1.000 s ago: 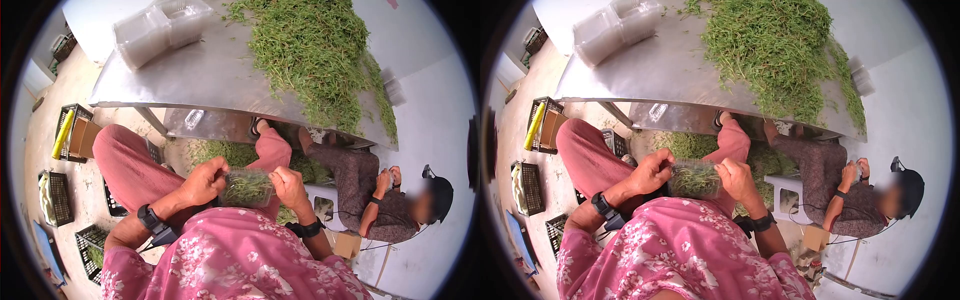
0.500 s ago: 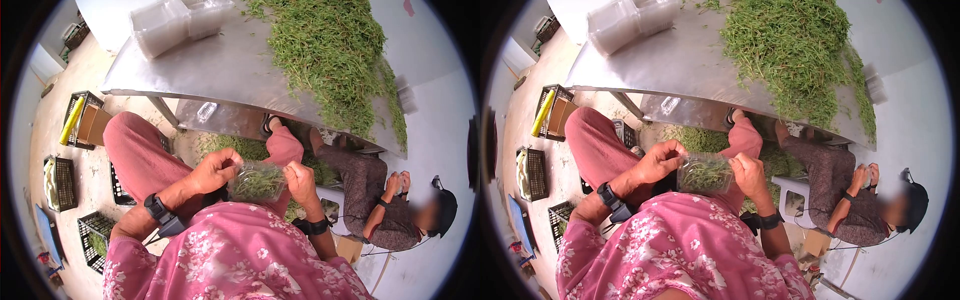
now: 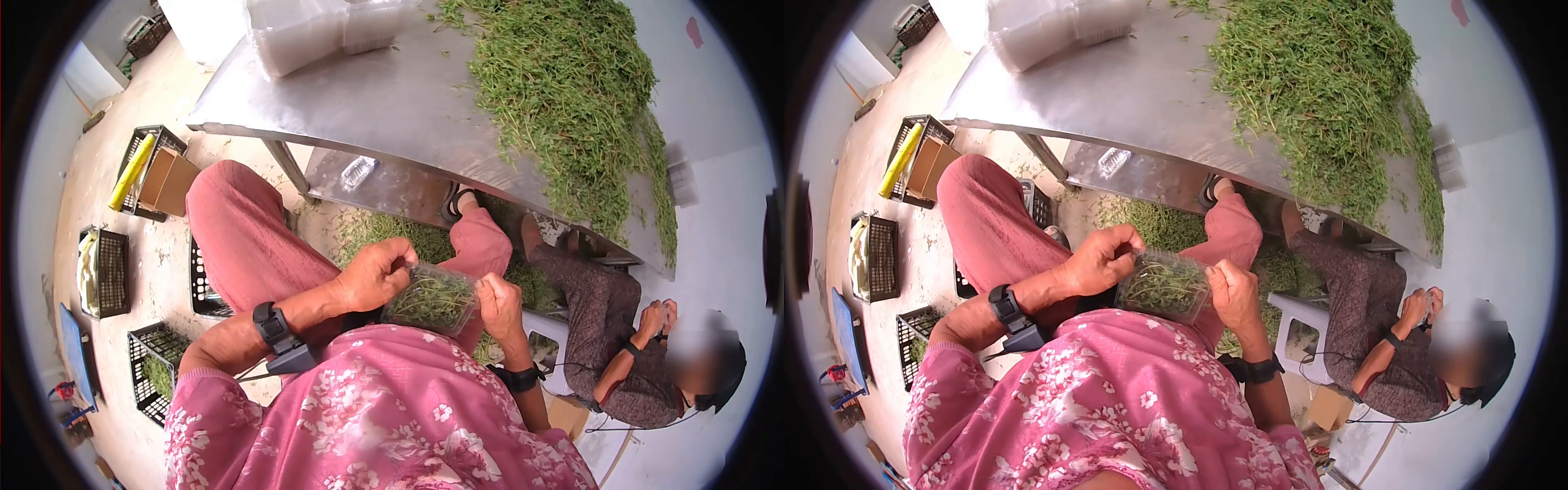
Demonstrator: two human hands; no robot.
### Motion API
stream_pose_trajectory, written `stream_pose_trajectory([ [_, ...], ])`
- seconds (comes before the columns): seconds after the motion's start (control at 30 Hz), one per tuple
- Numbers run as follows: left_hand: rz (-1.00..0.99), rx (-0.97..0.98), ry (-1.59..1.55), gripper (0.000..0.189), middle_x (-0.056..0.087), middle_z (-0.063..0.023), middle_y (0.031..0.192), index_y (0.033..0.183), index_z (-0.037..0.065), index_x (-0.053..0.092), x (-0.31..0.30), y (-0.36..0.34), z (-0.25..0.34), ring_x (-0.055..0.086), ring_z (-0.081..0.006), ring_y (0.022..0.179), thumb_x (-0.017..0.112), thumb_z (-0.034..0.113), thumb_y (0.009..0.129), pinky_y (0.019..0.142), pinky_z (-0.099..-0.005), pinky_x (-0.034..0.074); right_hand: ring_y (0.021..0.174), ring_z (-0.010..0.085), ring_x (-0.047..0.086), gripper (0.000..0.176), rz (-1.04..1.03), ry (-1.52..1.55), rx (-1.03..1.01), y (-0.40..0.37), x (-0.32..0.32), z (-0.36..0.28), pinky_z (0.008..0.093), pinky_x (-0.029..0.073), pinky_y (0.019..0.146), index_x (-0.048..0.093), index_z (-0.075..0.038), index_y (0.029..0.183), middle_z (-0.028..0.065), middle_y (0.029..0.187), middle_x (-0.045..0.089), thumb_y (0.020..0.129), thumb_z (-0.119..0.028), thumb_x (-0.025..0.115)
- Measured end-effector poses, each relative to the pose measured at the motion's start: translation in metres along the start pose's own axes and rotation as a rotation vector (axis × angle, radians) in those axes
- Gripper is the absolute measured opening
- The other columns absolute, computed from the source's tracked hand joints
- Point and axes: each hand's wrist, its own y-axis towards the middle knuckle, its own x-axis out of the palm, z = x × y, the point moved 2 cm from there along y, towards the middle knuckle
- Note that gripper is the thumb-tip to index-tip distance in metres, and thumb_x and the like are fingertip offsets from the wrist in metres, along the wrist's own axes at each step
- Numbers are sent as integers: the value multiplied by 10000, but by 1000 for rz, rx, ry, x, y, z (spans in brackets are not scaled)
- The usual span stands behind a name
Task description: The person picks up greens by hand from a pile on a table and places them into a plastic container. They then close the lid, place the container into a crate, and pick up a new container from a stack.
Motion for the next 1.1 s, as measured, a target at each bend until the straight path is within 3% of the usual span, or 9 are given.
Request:
stream_pose_trajectory([
  [0.13,-3,-29,-8,150,563,-76,715,950,25,568,0,4,-13,544,-143,652,536,-7,807,609,-301,463,551,337,525,290,-17,-23,13,2,2,-1,392,413,549,527,10,750,176,614,511,951,-197,557],
  [0.23,16,-85,-234,152,570,-97,714,961,26,581,6,5,-24,553,-164,655,557,4,812,632,-301,471,545,339,511,292,-22,-36,30,4,2,1,399,400,541,502,12,738,188,614,492,949,-184,551],
  [0.33,-32,-73,-228,128,615,-57,818,1010,20,591,6,5,-25,576,-97,791,560,35,887,697,-279,484,535,338,480,292,-32,-50,37,3,4,10,403,384,536,470,16,726,196,612,459,944,-166,541],
  [0.43,-83,-77,105,158,650,-143,868,1025,12,591,-2,6,-14,635,-185,813,562,53,875,726,-323,504,530,339,422,292,-34,-34,51,-1,9,29,402,368,534,443,21,719,199,616,419,938,-153,526],
  [0.53,-54,16,219,184,645,-193,843,1016,6,589,-1,7,-13,652,-279,779,573,56,839,702,-360,511,533,270,402,310,-56,-20,51,-1,9,33,392,360,539,441,25,727,177,609,403,952,-177,508],
  [0.67,-74,-76,54,150,639,-234,802,896,-33,576,-6,7,1,654,-397,829,562,42,766,733,-450,513,539,233,412,322,-65,-22,40,2,6,27,390,362,542,452,24,735,167,607,412,967,-195,490],
  [0.77,-35,43,126,172,628,-175,744,944,-9,585,-3,6,-3,643,-313,696,576,46,782,642,-394,505,532,240,419,327,-73,-41,29,3,5,22,389,362,538,454,26,735,173,604,418,970,-199,484],
  [0.87,27,80,140,175,627,-170,740,919,-9,579,4,11,-16,640,-309,696,583,59,757,640,-397,503,526,235,433,330,-76,-91,16,5,5,24,389,362,532,452,28,731,173,598,435,970,-198,479],
  [1.1,-40,-70,38,159,606,-147,718,893,-1,566,-4,18,6,611,-256,659,594,88,763,614,-374,487,539,143,468,365,-47,-9,2,10,0,23,337,367,512,460,8,704,82,571,473,987,-223,470],
])
